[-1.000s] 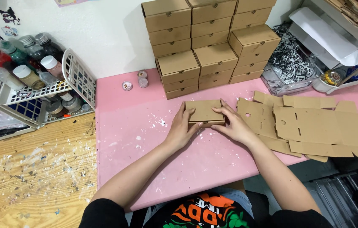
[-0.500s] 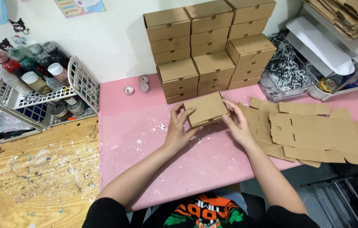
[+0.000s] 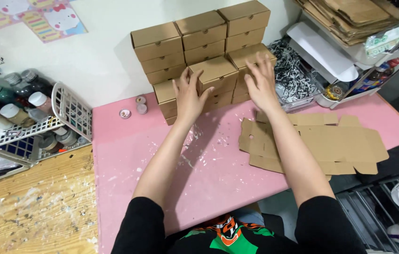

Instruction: Folding small cardboard boxes and filling them with shredded packing material and small product items.

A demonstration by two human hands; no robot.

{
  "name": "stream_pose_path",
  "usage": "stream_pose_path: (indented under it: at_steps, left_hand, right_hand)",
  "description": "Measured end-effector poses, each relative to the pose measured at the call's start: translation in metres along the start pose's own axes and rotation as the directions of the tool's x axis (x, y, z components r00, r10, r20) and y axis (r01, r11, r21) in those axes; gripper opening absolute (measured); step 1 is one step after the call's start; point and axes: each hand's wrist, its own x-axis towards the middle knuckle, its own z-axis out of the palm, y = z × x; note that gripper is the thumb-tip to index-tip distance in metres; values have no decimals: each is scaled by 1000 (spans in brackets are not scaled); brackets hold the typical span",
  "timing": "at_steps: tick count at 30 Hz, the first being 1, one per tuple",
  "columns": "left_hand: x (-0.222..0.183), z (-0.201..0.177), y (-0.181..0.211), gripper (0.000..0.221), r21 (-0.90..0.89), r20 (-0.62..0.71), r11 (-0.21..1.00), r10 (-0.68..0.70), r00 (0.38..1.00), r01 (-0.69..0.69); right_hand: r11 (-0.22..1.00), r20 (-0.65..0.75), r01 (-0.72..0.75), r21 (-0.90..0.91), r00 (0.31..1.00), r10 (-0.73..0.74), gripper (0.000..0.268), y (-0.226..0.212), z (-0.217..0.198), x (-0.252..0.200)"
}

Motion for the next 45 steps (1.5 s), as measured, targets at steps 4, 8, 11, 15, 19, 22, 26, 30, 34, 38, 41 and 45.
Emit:
stream_pose_path:
  at_steps: [4,8,11,15,19,22,26,30,34,38,41,45]
  left_hand:
    - [11,34,-19,68,178,51,981,-87,995,77]
    - [8,34,-9,69,221,62,968,-138,989,121]
    - [-5,27,10,76,257,-114,966,16,993,14]
    - [-37,26,42,47,126,-72,972,210,975,-200]
    - [-83,62,56,35,5,531,988,-132,837,153]
    - [-101,82,52,44,44,640,971,-206,740,233]
    - [-106,95,25,44,-5,633,968,-192,750,253]
    - [-119,89,3,35,-124,587,923,-227,777,364]
    - [-123,75,14,27,-249,602,832,-268,752,496]
    - [-143,99,29,23,-371,700,680,-243,672,632]
    - [-150,124,20,22,-477,736,619,-106,668,624]
    - [-124,91,17,42,-607,776,157,-98,623,779]
  right_hand:
    - [992,141,-100,-79,984,110,47,17,8,13]
    - [992,171,-95,-81,979,108,51,16,1,10]
    - [999,152,-34,7,988,33,56,-1,-19,-2]
    - [984,-91,-162,71,982,168,52,-18,-54,-43]
    - [919,68,-387,-74,917,392,47,21,-45,-122]
    - [919,133,-360,-164,915,382,54,2,-44,-156]
    - [942,98,-263,-207,953,287,59,-10,-48,-170]
    - [943,13,-284,-174,957,291,51,-10,-39,-181]
    - [864,-57,-486,-129,874,483,35,-44,-36,-167]
    - [828,-69,-561,-19,827,559,29,-90,-19,-158]
    - [908,-102,-403,112,904,414,24,-117,-9,-158]
    - [944,-87,-274,183,952,293,22,-140,3,-159]
